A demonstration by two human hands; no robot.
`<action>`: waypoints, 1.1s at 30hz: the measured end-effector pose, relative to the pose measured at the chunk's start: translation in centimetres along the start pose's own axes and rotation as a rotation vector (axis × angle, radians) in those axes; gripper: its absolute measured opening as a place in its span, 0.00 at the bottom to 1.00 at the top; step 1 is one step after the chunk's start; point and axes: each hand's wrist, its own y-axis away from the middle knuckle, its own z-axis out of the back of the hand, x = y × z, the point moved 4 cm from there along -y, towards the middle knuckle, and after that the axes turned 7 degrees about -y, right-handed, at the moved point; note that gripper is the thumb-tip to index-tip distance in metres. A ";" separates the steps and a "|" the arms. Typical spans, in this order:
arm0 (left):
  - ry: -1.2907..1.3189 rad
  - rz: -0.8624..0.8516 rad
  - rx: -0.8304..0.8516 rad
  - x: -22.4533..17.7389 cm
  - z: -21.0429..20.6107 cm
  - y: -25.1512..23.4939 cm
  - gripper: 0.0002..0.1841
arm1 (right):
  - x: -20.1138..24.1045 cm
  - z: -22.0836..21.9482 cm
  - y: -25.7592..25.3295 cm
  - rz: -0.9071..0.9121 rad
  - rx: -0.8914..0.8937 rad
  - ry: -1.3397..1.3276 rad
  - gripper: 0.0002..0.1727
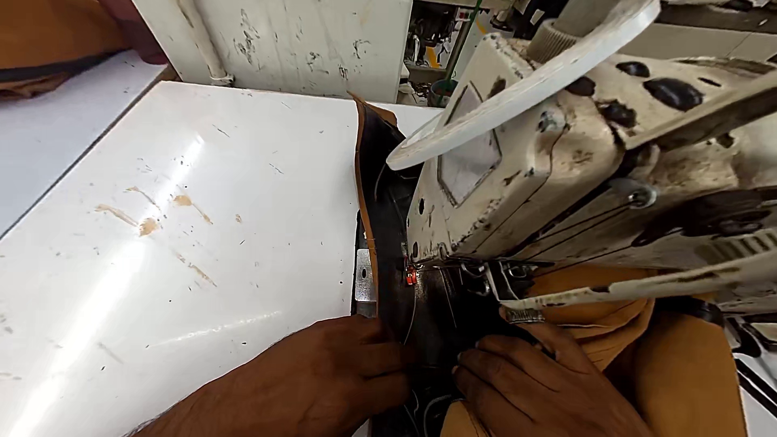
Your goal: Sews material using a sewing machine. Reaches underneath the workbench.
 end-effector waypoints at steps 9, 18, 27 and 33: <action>-0.036 0.086 0.017 -0.6 -0.6 -0.3 0.11 | 2.3 1.2 0.0 -0.024 0.240 -0.078 0.19; 0.020 0.102 -0.062 0.4 -0.1 0.6 0.10 | 2.2 -0.8 0.9 -0.120 0.093 0.021 0.21; -0.037 0.266 -0.172 0.1 -0.5 0.1 0.09 | 2.3 -0.6 0.2 -0.194 0.152 -0.052 0.24; -0.026 0.190 -0.166 0.0 -0.9 0.4 0.09 | 2.2 -0.7 0.4 -0.183 0.159 -0.062 0.24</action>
